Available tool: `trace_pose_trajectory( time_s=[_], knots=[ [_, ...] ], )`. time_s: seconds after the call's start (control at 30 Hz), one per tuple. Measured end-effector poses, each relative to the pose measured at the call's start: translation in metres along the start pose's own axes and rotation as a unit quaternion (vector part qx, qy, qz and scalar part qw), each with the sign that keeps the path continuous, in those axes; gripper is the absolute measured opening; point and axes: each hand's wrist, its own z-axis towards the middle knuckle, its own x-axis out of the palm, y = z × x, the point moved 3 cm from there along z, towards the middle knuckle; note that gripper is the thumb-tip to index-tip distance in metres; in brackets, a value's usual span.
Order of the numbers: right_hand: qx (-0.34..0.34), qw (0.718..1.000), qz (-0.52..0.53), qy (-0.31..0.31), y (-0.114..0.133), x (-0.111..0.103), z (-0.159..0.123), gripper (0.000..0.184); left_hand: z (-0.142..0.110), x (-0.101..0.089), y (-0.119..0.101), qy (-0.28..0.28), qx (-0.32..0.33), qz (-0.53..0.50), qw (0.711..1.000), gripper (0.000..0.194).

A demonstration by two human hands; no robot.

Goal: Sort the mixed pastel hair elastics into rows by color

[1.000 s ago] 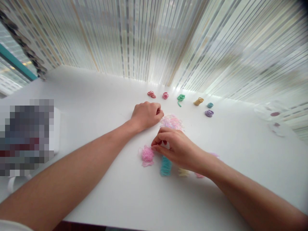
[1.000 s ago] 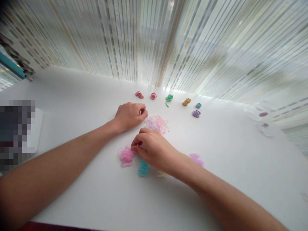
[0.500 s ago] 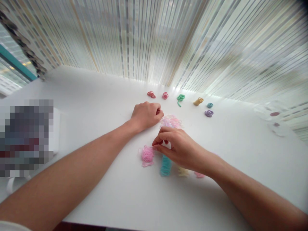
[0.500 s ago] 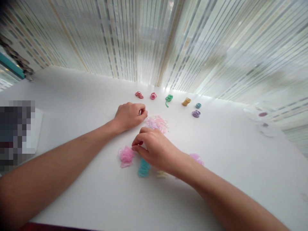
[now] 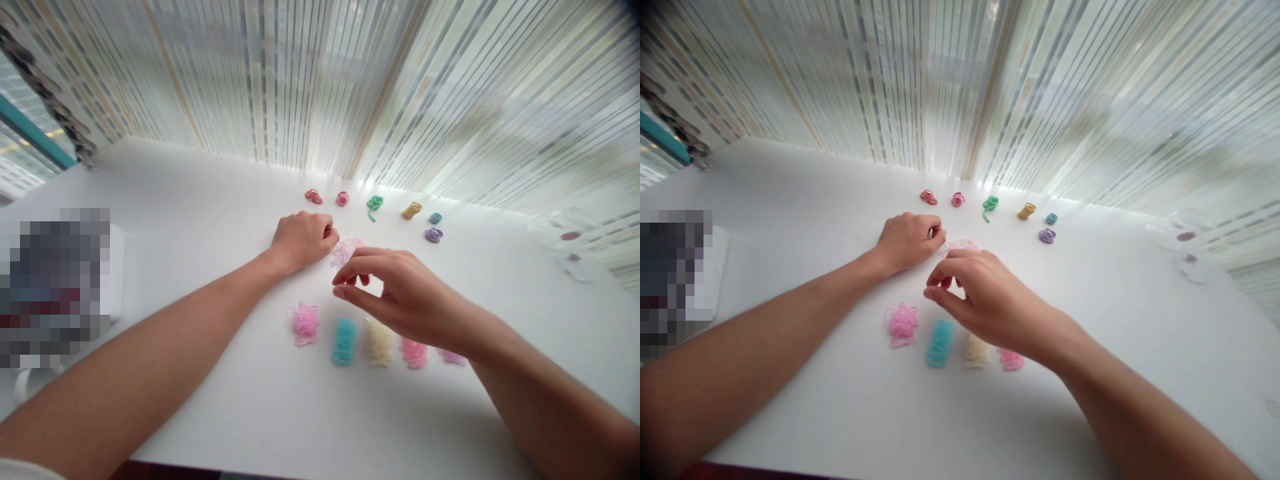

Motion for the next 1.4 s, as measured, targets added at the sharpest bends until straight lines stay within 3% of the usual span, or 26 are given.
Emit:
trace_pose_trajectory(
  time_s=[0.17,0.27,0.37,0.47,0.57,0.7,0.8,1.4],
  knots=[
    [0.027,0.992,-0.044,-0.119,-0.01,-0.06,-0.022,0.023,0.001,0.0,0.002,-0.001,0.001,-0.003,1.0,0.034],
    [0.079,0.976,-0.067,-0.192,-0.023,-0.096,-0.04,0.028,0.002,0.0,0.004,0.003,-0.001,0.0,1.0,0.033],
    [0.129,0.967,-0.04,-0.215,-0.049,-0.112,-0.05,0.032,0.002,-0.001,0.005,0.003,-0.004,0.006,1.0,0.033],
    [0.157,0.969,0.031,-0.187,-0.084,-0.101,-0.045,0.035,0.002,-0.003,0.004,0.003,-0.005,0.019,1.0,0.033],
    [0.169,0.973,0.055,-0.149,-0.114,-0.07,-0.032,0.032,0.002,-0.004,0.003,0.014,-0.008,0.032,0.999,0.034],
    [0.142,0.98,0.094,-0.104,-0.131,-0.03,-0.024,0.027,0.003,-0.007,0.001,0.019,-0.017,0.038,0.999,0.033],
    [0.138,0.975,0.142,-0.104,-0.136,-0.014,-0.028,0.032,0.002,-0.008,0.0,0.014,-0.023,0.033,0.999,0.032],
    [0.087,0.984,0.086,-0.132,-0.137,-0.003,-0.033,0.021,-0.001,-0.005,-0.002,0.007,-0.004,0.025,1.0,0.032]
  ],
)
